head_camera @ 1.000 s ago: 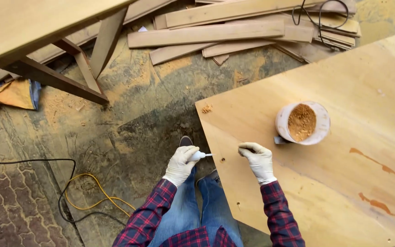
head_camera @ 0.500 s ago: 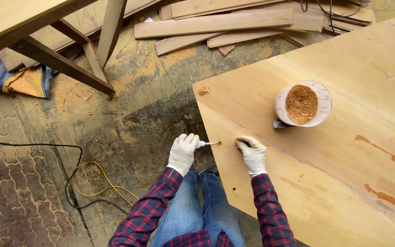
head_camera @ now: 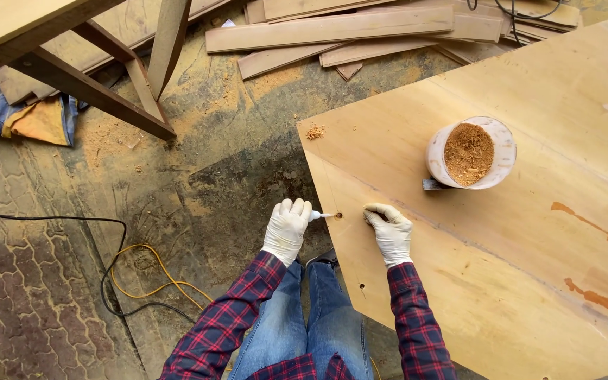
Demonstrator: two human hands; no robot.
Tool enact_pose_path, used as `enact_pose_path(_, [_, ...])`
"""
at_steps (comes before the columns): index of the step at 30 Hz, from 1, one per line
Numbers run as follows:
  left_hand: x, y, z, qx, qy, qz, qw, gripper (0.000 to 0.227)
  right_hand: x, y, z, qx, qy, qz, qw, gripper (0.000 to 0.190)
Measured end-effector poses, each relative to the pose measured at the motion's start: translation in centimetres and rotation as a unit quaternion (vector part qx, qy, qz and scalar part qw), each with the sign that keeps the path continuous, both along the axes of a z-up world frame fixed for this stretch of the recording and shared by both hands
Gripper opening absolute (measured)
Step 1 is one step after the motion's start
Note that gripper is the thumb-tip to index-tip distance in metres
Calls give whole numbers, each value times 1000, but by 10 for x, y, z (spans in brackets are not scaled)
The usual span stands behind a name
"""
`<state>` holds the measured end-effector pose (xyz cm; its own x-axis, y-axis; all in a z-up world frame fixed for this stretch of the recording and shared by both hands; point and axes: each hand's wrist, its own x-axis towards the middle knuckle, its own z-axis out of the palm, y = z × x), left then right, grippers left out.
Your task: Filling holes in a wooden panel using wood filler and sawdust.
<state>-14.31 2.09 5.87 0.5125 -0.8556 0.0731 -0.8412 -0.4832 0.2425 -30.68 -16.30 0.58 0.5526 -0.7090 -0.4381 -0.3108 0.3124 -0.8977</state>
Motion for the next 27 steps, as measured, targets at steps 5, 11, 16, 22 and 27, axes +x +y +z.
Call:
enact_pose_path(5, [0,0,2,-5,5,-1,1000,14,0,0,-1,-1,-3,3,1000,14])
enact_pose_path(11, [2,4,-1,-12,37,6,999,11,2,2,5,1,-1,0,1000,13])
enact_pose_path(16, [-1,22,-40,-39,159,82,983,32,13,16,34,-119,11,79,990,11])
enact_pose_path(22, [-15,32,-34,-134,542,413,720,42,26,25,38,-294,-31,178,938,16])
enact_pose_path(27, [-47,47,-65,-207,558,394,700,42,30,29,32,-392,10,268,880,21])
